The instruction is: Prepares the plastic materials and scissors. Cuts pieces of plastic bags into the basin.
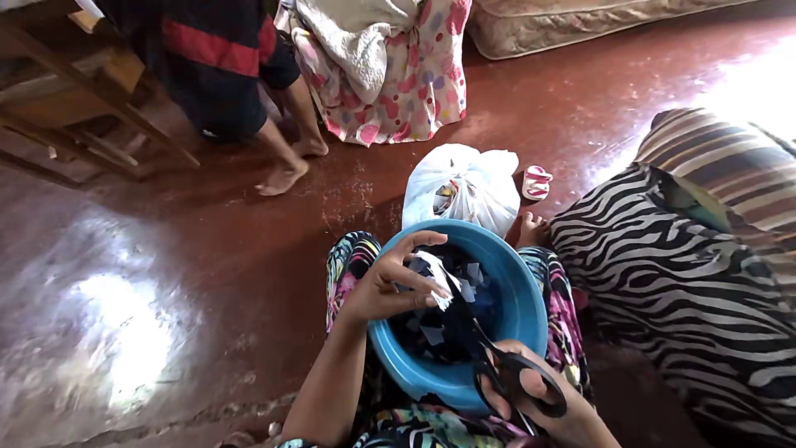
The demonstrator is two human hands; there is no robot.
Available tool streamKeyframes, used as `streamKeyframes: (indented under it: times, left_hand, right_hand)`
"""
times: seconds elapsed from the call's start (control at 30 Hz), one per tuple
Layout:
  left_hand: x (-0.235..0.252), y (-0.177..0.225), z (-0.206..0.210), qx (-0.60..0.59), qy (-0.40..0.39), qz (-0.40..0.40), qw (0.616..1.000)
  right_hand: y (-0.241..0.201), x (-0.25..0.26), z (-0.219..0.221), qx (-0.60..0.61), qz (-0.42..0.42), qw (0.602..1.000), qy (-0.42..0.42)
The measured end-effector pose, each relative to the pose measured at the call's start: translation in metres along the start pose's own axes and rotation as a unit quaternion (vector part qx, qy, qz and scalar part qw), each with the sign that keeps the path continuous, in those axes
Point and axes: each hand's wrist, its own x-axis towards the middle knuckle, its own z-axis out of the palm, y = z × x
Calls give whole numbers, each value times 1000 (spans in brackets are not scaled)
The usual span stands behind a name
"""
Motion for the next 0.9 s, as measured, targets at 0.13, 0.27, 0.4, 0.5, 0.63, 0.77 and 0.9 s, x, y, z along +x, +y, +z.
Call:
streamKeyframes:
  times: [0.13,0.27,0.4,0.5,0.63,0.77,0.9]
  left_hand:
    - [-4,-7,-1,-27,25,10,999]
    - [-1,3,16,-20,130,-75,988]
    - [12,20,29,-36,122,-183,975]
    - [13,16,31,-72,121,-222,965]
    - [10,12,32,-123,126,-227,958]
    - [8,13,33,-167,152,-226,948]
    - [5,10,35,-221,161,-235,933]
  right_hand:
    - [-3,1,5,-62,-11,996,68]
    - [-3,1,15,-300,-11,932,204]
    - [-3,5,23,-475,-14,836,276]
    - [-5,5,24,-508,-20,813,285]
    - [-4,3,22,-445,-15,852,277]
    - [-6,0,19,-365,-1,895,255]
    - [-7,-1,15,-266,0,943,200]
